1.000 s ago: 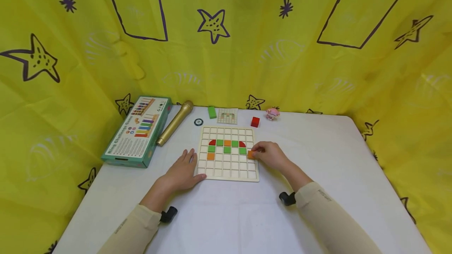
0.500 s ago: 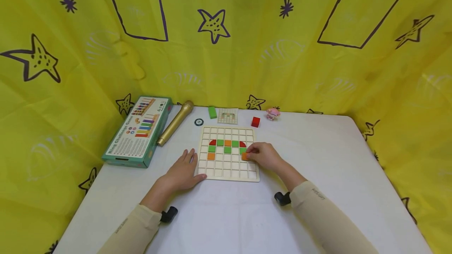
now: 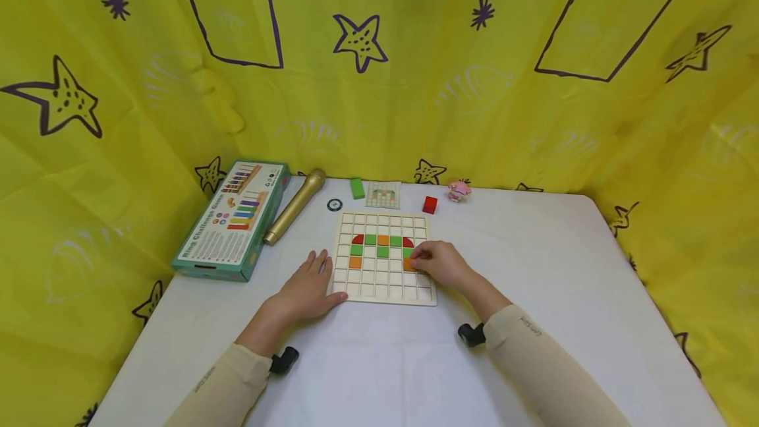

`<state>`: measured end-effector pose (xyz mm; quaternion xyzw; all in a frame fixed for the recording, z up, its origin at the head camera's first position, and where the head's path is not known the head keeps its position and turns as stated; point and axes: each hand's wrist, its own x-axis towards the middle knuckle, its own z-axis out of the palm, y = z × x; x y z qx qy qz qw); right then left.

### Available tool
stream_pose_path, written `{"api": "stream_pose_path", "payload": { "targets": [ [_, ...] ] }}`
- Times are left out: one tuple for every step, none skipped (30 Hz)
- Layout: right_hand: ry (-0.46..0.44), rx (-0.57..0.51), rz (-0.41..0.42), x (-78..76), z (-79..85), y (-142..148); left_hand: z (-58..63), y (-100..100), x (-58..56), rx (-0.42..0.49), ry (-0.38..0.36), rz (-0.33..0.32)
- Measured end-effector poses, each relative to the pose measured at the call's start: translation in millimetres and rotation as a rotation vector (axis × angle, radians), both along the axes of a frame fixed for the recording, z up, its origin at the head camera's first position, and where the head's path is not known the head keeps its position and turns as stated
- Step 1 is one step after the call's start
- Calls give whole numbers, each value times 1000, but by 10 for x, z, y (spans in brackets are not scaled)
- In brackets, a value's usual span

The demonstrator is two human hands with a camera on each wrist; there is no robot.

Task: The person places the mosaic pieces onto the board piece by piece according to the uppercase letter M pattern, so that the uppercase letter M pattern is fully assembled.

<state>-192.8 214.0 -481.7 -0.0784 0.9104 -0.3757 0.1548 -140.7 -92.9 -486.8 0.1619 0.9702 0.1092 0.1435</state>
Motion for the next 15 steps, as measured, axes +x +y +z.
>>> {"api": "stream_pose_path", "payload": {
  "targets": [
    [3, 3, 2, 1, -4, -2, 0, -1, 0, -2, 1, -1],
    [6, 7, 3, 1, -10, -4, -1, -2, 1, -3, 1, -1],
    [7, 10, 2, 3, -17, -5, -3, -2, 0, -5, 1, -2],
    [8, 13, -2, 5, -22, -8, -4, -2, 0, -6, 0, -3],
    [7, 15, -6, 5, -26, -10, -5, -2, -2, -7, -1, -3],
    [10, 19, -6, 7, -32, -13, -7, -3, -2, -7, -1, -2],
    [10, 19, -8, 10, -35, -17, -6, -4, -2, -7, -2, -2],
    [11, 21, -10, 13, -40, -20, -5, -4, -1, -5, -2, -2],
    [14, 23, -11, 17, -45, -23, -3, -5, 0, -1, -2, -1],
    [17, 25, -12, 21, -50, -26, -1, -6, 2, 1, -2, -2],
    [20, 24, -16, 26, -52, -31, 0, -7, 4, 3, -1, -2],
    [26, 24, -18, 30, -53, -35, -1, -9, 5, 3, 1, -3],
    [34, 24, -20, 34, -59, -37, -3, -11, 5, 2, 3, -4],
    [42, 25, -23, 37, -64, -38, -7, -13, 5, 0, 6, -5],
    [50, 23, -24, 40, -70, -39, -12, -15, 5, -1, 8, -5]
  ]
}}
